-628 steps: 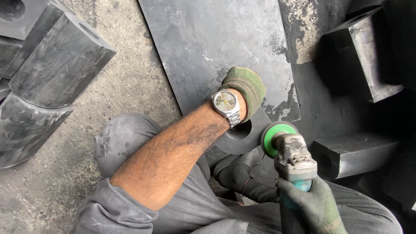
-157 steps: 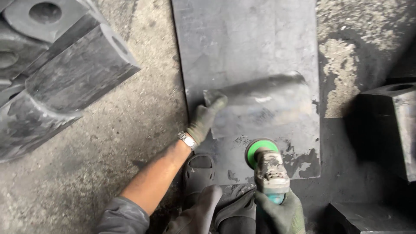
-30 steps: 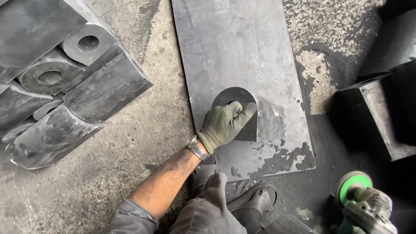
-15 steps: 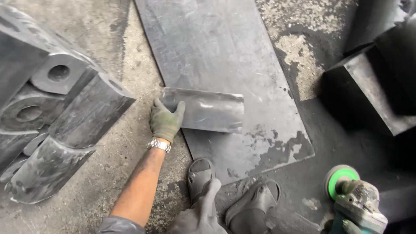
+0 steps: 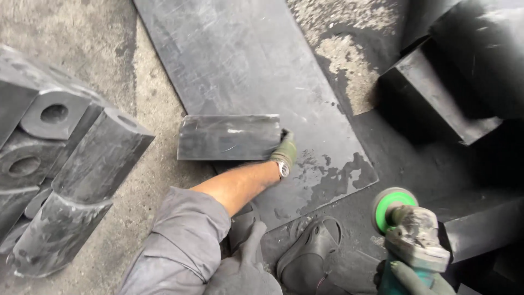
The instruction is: Grinding the surface of large black industrial blocks using an angle grinder.
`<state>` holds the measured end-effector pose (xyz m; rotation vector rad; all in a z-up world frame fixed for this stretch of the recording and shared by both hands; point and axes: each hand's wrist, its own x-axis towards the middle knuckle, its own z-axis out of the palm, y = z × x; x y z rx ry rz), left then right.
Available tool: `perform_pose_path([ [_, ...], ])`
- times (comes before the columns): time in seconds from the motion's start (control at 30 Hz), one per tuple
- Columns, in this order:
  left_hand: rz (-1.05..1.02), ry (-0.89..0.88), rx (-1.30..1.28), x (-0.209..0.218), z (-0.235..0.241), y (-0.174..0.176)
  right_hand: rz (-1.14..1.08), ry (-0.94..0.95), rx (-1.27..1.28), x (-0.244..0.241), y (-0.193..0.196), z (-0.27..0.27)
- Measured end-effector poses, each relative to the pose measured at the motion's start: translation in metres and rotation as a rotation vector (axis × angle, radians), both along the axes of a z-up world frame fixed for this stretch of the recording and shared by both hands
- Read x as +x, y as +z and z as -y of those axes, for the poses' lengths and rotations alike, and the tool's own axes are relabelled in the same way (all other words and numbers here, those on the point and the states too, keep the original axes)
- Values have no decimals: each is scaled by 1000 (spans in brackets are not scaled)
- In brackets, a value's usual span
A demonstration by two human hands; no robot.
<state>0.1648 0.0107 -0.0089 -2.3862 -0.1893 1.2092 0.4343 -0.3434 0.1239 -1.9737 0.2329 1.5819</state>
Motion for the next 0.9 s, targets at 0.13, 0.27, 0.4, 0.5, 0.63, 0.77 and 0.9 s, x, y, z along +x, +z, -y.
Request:
perform_pose_path([
  [0.13,144,227,-255,7,-33,-9,-53,23,301,8,-31,25],
  [0.27,206,316,-308,-2,-50,91,-70,386,917,24,-78,64],
  [0.4,311,365,-250,-23,-59,204,-35,53,197,-17,32,-15],
  [0.5,433,479,-355,-40,-36,276,-10,-49,339,-14,25,-6],
  [0.63,463,521,-333,-35,1,283,-118,57,356,-5,31,-34],
  [0.77,699,521,-431,-39,35,250,-13,101,239,-37,93,-57],
  [0.9,553,543,-474,-42,40,256,-1,132,385,-34,73,-40],
])
